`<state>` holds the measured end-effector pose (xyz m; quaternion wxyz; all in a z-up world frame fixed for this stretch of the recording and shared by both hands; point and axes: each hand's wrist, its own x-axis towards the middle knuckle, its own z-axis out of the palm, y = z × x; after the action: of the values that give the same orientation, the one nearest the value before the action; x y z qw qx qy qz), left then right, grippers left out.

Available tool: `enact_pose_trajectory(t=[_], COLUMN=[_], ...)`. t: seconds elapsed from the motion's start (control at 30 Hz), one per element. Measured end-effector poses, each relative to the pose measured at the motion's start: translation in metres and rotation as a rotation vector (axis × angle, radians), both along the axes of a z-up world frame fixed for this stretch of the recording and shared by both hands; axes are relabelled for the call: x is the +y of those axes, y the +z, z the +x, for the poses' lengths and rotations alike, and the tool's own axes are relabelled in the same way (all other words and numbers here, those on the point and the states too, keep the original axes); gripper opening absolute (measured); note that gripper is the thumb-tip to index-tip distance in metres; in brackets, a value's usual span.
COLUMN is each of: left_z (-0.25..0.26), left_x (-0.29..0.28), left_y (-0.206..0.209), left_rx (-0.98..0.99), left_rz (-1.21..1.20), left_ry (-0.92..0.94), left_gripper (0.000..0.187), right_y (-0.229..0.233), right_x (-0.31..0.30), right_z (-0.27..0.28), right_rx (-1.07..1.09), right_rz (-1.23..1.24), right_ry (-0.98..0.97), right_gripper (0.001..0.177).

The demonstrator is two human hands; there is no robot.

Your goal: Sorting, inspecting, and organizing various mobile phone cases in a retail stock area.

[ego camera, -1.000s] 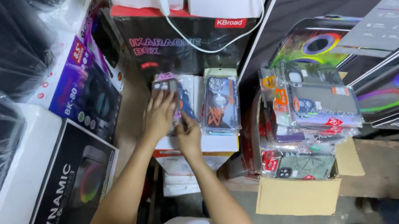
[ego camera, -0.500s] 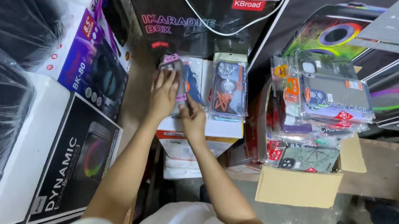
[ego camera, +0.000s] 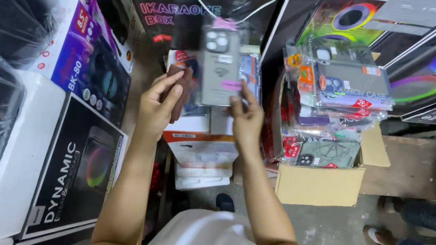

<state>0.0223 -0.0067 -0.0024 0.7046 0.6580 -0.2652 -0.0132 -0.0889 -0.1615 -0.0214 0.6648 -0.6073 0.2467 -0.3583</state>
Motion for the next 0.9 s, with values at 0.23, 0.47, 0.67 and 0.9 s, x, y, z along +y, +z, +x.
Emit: enact_pose_trajectory(t=[0.23,0.47,0.67,0.9], left_z=[0.011,0.075,0.135,0.151], left_x=[0.004,-0.015,-0.074,-0.07], left_y=[-0.006,-0.06,-0.12,-0.143], left_rx=[0.004,-0.302,-0.509,-0.501], left_rz=[0.001,0.217,1.112,0.976], left_ry=[0.024,0.213,-0.229,0.012], left_gripper=[0.031,0.032,0.049,0.043], right_y=[-0.046,-0.038,-0.066,-0.054], right_x=[-0.056,0.042,0.061,0.055], right_z=[-0.01,0.016,0.044,0.048], right_rx=[0.497,0.45,0.749,0.729], right_rz=[-0.761,-1.129,-1.331,-1.372], right_ry=[-0.163,0.316,0.304,0.209], right_gripper=[0.049,0.056,0.059,0.05])
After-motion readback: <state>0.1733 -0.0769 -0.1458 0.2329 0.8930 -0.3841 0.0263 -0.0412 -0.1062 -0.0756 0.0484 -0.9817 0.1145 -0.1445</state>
